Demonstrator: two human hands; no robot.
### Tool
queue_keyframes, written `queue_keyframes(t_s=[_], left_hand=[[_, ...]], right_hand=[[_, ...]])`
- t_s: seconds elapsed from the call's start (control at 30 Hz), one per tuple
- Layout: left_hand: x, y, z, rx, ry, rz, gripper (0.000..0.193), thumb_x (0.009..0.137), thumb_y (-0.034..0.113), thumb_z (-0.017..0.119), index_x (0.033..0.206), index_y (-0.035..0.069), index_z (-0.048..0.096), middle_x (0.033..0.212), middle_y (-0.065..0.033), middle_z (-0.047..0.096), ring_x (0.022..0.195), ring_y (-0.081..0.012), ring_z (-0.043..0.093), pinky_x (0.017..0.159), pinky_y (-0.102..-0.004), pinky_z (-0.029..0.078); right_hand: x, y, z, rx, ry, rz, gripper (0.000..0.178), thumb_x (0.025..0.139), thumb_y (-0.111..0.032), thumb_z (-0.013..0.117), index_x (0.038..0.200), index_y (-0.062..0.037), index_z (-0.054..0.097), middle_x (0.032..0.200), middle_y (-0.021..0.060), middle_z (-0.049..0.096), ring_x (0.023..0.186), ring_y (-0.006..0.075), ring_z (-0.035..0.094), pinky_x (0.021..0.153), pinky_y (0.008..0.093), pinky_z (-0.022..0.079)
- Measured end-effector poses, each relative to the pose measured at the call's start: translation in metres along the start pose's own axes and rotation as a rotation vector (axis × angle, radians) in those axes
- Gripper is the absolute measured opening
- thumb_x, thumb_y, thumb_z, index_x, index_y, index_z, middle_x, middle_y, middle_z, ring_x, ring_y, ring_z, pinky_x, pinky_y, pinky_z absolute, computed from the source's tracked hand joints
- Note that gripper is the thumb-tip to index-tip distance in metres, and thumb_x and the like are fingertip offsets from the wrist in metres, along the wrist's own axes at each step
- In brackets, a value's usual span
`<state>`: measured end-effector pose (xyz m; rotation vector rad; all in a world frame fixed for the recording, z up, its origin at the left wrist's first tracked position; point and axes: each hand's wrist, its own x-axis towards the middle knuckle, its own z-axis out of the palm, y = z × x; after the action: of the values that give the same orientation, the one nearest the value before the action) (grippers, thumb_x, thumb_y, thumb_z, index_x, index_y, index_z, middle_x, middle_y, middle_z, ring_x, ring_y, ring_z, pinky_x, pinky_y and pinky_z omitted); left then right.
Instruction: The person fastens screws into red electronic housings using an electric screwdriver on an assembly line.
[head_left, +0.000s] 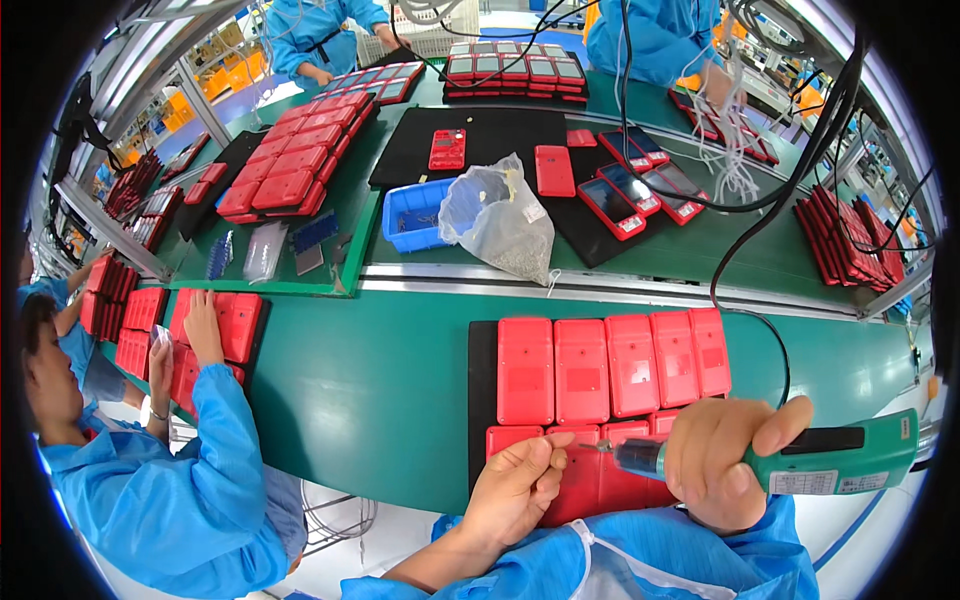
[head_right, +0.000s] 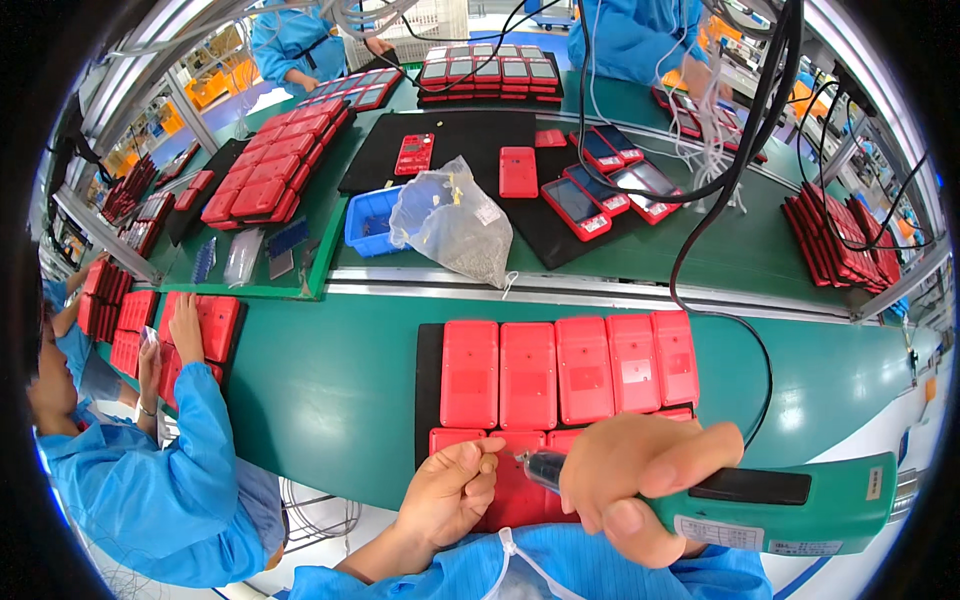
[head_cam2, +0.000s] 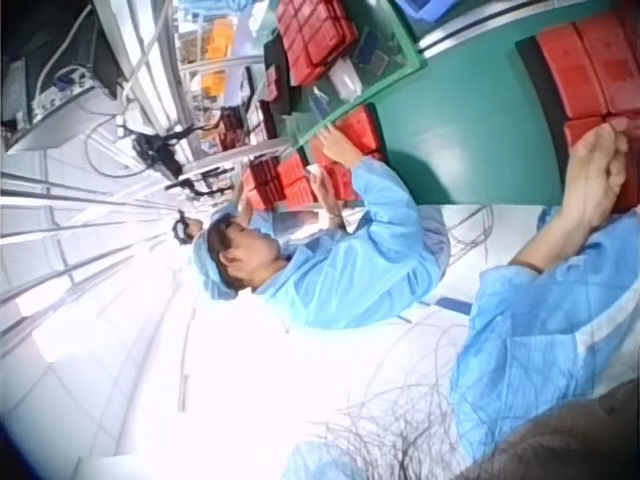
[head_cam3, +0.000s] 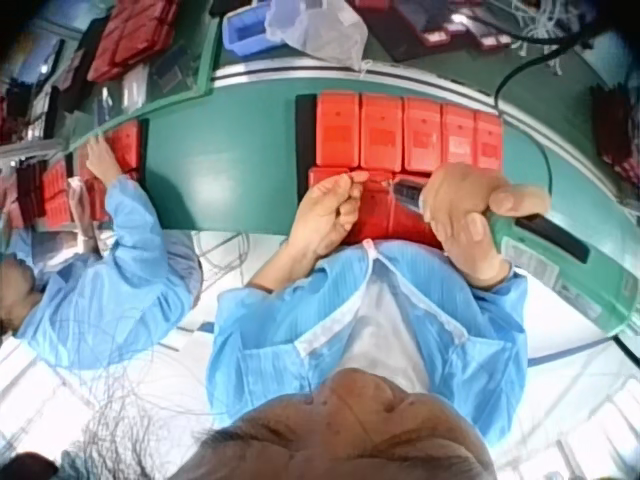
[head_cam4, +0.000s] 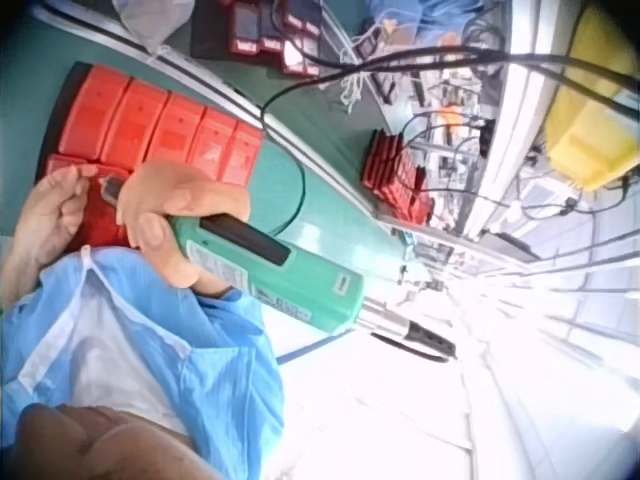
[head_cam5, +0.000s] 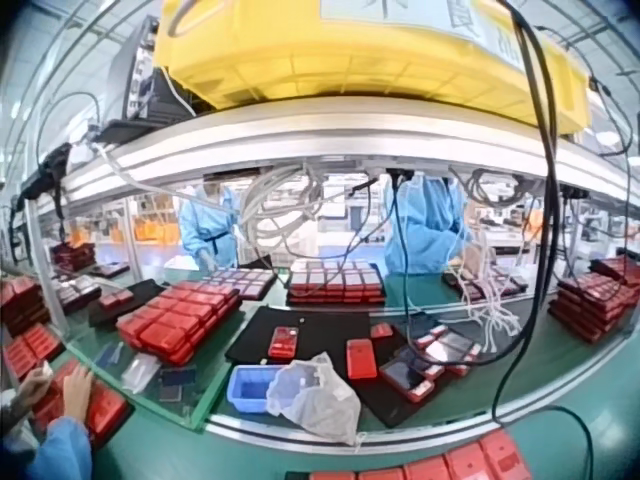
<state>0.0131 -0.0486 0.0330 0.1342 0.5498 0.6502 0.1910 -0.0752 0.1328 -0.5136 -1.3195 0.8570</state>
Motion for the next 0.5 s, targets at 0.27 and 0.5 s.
queue_keyframes(t_s=[0.27, 0.5], left_hand=[[-0.001, -0.007, -0.010, -0.015, -0.084, -0.051, 0.025, 0.086, 0.018, 0.049, 0.103, -0.001, 0.051, 0.078, -0.0076, 0.056, 0.055, -0.0092, 0.042, 0.045, -0.0178, 0.032], [0.003, -0.006, 0.016, 0.068, 0.113, 0.016, 0.020, 0.086, 0.016, 0.050, 0.096, 0.000, 0.054, 0.079, -0.0067, 0.056, 0.060, -0.0096, 0.044, 0.047, -0.0185, 0.032]], right_hand=[[-0.004, -0.004, -0.004, 0.139, -0.005, -0.136, 0.034, 0.073, 0.004, 0.050, 0.097, -0.0110, 0.031, 0.052, 0.0013, 0.044, 0.038, 0.0131, 0.045, 0.038, 0.0314, 0.045], [-0.001, 0.000, -0.001, 0.117, 0.003, -0.197, 0.033, 0.073, 0.005, 0.051, 0.095, -0.0099, 0.030, 0.054, 0.0024, 0.046, 0.040, 0.0137, 0.048, 0.038, 0.0301, 0.046]])
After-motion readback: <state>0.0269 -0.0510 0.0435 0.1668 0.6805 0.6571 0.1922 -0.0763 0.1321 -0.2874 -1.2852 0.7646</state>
